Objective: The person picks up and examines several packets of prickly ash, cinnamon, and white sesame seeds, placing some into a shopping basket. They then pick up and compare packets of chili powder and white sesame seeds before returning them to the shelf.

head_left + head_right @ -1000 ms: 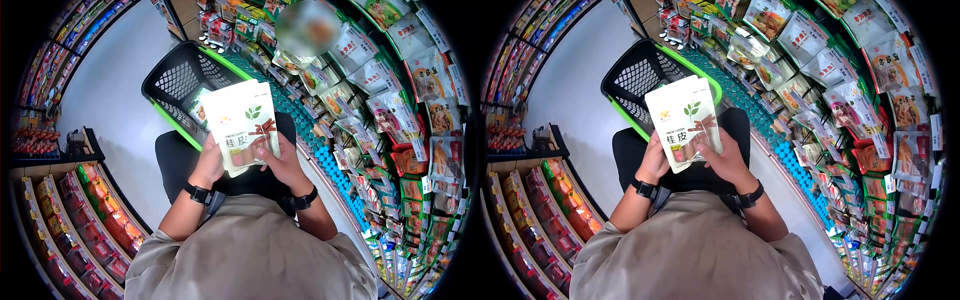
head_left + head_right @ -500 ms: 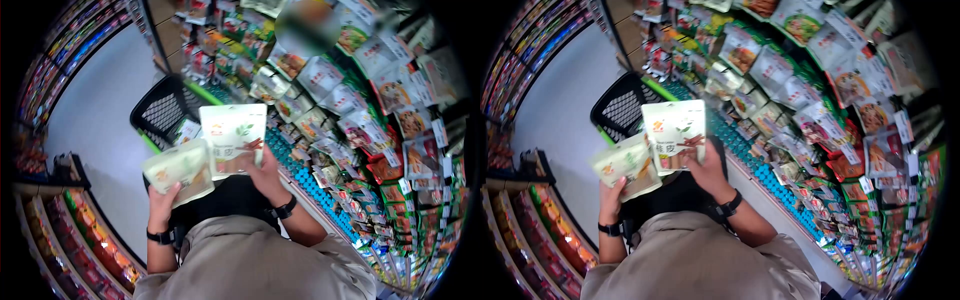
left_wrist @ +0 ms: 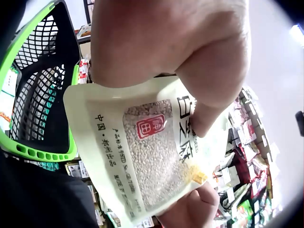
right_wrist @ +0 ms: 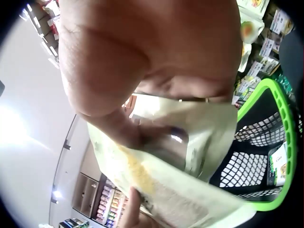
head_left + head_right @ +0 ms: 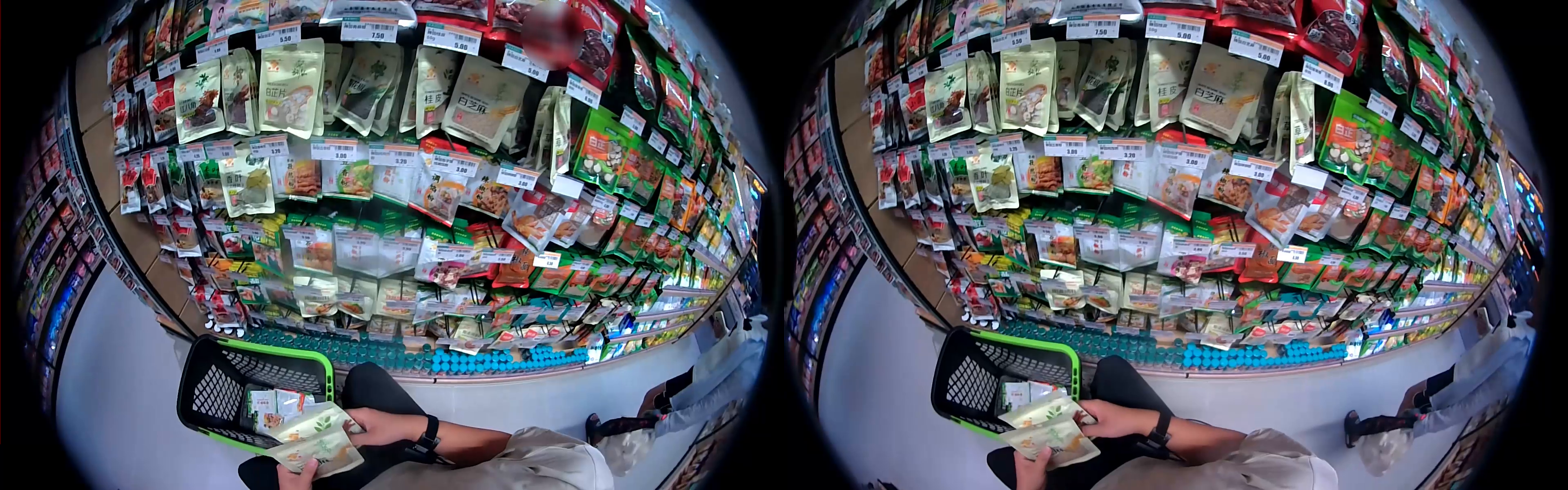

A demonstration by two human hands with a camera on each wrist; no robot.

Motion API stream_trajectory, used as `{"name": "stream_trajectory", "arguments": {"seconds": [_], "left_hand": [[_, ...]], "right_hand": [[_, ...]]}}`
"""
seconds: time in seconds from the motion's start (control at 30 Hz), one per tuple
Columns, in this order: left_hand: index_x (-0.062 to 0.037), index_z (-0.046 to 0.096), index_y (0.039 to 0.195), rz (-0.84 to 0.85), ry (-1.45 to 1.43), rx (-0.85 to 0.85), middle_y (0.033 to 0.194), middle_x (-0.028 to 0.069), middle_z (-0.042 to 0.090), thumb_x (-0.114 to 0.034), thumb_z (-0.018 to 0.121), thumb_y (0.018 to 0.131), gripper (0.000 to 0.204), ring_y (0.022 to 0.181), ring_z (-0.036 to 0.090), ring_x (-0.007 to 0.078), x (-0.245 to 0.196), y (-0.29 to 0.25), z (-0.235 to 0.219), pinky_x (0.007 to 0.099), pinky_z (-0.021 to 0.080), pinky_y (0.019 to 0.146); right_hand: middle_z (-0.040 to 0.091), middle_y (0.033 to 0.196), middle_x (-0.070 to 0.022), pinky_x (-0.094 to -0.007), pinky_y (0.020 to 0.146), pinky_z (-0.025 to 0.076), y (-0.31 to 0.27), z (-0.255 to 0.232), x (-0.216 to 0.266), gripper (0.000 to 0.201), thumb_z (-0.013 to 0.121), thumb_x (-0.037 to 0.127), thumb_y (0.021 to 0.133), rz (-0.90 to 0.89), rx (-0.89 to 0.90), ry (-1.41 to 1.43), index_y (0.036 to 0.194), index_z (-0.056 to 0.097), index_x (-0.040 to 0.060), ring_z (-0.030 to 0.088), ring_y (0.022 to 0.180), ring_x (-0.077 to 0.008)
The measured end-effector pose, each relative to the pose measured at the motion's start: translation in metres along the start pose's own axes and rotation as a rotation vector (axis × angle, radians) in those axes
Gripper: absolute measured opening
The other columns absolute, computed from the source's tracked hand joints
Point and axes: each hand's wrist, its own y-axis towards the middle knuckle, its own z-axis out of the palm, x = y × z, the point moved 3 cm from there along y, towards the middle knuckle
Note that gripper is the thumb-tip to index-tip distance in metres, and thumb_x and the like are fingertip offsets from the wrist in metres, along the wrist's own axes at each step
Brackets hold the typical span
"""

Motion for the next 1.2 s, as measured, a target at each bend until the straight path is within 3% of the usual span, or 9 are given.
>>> {"name": "stream_trajectory", "arguments": {"seconds": [0.07,0.2,0.23,0.37,0.67,0.8,0.9,1.03,1.2], "left_hand": [[0.0033,0.062,0.118,-0.146,0.098,0.128,0.105,0.0068,0.066,-0.019,0.070,0.093,0.034,0.085,0.058,0.0126,0.017,0.001,-0.008,0.0264,0.048,0.074],[0.0039,0.063,0.118,-0.263,0.144,0.258,0.107,0.0065,0.068,-0.021,0.071,0.092,0.037,0.092,0.059,0.0144,0.032,0.005,-0.003,0.0288,0.049,0.080],[0.0037,0.063,0.119,-0.151,0.062,0.200,0.110,0.0065,0.068,-0.019,0.069,0.093,0.035,0.094,0.060,0.0157,0.021,0.003,0.008,0.0304,0.049,0.084],[0.0032,0.063,0.120,-0.124,-0.066,0.129,0.112,0.0055,0.068,-0.013,0.066,0.094,0.031,0.097,0.060,0.0163,0.024,0.013,0.024,0.0299,0.047,0.088],[0.0002,0.063,0.111,-0.058,0.003,0.061,0.093,-0.0021,0.062,-0.014,0.067,0.095,0.022,0.073,0.048,0.0077,0.010,0.024,0.063,0.0245,0.041,0.061],[0.0003,0.063,0.114,-0.006,-0.029,0.067,0.098,-0.0003,0.064,-0.013,0.067,0.094,0.024,0.080,0.055,0.0103,-0.004,0.036,0.064,0.0251,0.046,0.069],[0.0015,0.061,0.121,0.039,-0.047,0.094,0.110,0.0040,0.066,-0.013,0.067,0.094,0.031,0.095,0.061,0.0147,-0.021,0.045,0.059,0.0282,0.049,0.083],[0.0025,0.056,0.130,-0.002,0.061,0.024,0.124,0.0082,0.063,-0.015,0.067,0.094,0.041,0.111,0.059,0.0178,-0.045,0.043,0.038,0.0313,0.046,0.096],[0.0023,0.055,0.131,0.005,-0.035,0.002,0.126,0.0084,0.062,-0.015,0.067,0.094,0.043,0.112,0.058,0.0180,-0.027,0.042,0.005,0.0312,0.046,0.096]], "right_hand": [[0.064,0.118,-0.0081,-0.0307,0.093,0.048,-0.013,-0.001,-0.021,0.039,0.061,0.008,0.095,0.176,0.101,0.154,0.132,0.052,-0.0017,0.057,0.107,-0.0118],[0.067,0.098,-0.0045,-0.0275,0.076,0.052,-0.025,-0.006,-0.007,0.026,0.057,0.016,0.100,-0.149,-0.255,-0.062,0.117,0.059,-0.0025,0.061,0.083,-0.0089],[0.068,0.091,-0.0035,-0.0266,0.075,0.052,-0.024,-0.007,-0.013,0.027,0.057,0.019,0.101,-0.134,-0.283,-0.022,0.114,0.060,-0.0039,0.061,0.079,-0.0080],[0.068,0.102,-0.0054,-0.0291,0.079,0.051,-0.027,-0.034,-0.007,0.036,0.053,0.026,0.103,0.096,-0.047,-0.027,0.126,0.058,-0.0021,0.060,0.089,-0.0099],[0.069,0.088,-0.0046,-0.0277,0.069,0.052,-0.006,-0.070,0.020,0.036,0.057,0.031,0.102,-0.018,-0.172,-0.037,0.118,0.062,-0.0017,0.061,0.076,-0.0092],[0.069,0.082,-0.0061,-0.0278,0.064,0.055,-0.013,-0.101,0.081,0.035,0.057,0.031,0.102,0.038,-0.435,-0.034,0.114,0.064,-0.0009,0.065,0.070,-0.0087],[0.073,0.092,-0.0093,-0.0321,0.070,0.057,-0.027,-0.158,0.154,0.027,0.061,0.020,0.098,-0.312,-0.789,-0.315,0.115,0.066,0.0000,0.068,0.077,-0.0144],[0.071,0.095,-0.0097,-0.0284,0.066,0.060,-0.049,-0.219,0.290,0.024,0.066,0.014,0.094,-0.478,-1.222,-0.537,0.111,0.063,-0.0028,0.069,0.083,-0.0148],[0.070,0.091,-0.0112,-0.0299,0.055,0.059,-0.036,-0.315,0.389,0.027,0.065,0.015,0.095,-0.740,-1.242,-0.406,0.109,0.061,-0.0071,0.067,0.071,-0.0145]]}}
